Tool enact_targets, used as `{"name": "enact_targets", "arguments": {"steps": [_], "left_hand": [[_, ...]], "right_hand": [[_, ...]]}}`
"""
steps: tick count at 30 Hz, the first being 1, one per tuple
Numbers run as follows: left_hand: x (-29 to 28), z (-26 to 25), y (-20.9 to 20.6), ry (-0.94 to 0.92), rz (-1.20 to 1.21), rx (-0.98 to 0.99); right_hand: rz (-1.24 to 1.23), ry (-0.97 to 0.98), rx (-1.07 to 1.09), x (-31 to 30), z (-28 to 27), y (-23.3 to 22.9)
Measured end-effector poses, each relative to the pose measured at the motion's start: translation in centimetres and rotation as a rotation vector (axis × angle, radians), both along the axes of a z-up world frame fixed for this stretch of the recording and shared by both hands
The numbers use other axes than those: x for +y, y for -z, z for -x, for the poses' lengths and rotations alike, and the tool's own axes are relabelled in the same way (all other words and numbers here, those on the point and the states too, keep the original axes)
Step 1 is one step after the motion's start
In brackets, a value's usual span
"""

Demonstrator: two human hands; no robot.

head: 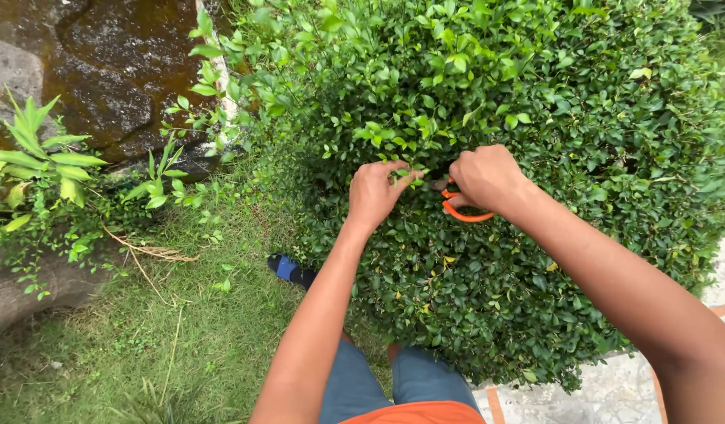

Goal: Pruning and trimming a rounded decorative bush using handheld gardening shears.

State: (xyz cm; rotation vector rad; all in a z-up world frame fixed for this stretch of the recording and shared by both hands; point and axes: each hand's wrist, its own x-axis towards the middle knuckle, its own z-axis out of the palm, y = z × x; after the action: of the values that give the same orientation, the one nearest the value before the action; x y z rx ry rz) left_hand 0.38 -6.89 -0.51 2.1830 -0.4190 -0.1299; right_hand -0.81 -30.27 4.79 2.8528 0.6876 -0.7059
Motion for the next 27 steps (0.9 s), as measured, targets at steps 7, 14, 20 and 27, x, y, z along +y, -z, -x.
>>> {"name": "enact_targets", "arguments": {"steps": [7, 14, 20, 27], "left_hand": [[2.2, 1.5, 0.0, -0.07, 0.119, 0.201], [3.8, 3.0, 1.3, -0.137, 0.247, 0.089], [2.0, 3.1, 1.3, -0.297, 0.167, 0.446], [-0.3, 1.4, -0.3, -0.341, 0.076, 0.623]], "right_hand": [[0.11, 0.058, 0.133, 1.3, 0.4, -4.8], [0.089, 0.132, 0.156, 0.7, 0.6, -7.4], [0.114, 0.194, 0.169, 0.1, 0.1, -8.4], [0.073, 0.174, -0.019, 0.3, 0.5, -7.3]]}}
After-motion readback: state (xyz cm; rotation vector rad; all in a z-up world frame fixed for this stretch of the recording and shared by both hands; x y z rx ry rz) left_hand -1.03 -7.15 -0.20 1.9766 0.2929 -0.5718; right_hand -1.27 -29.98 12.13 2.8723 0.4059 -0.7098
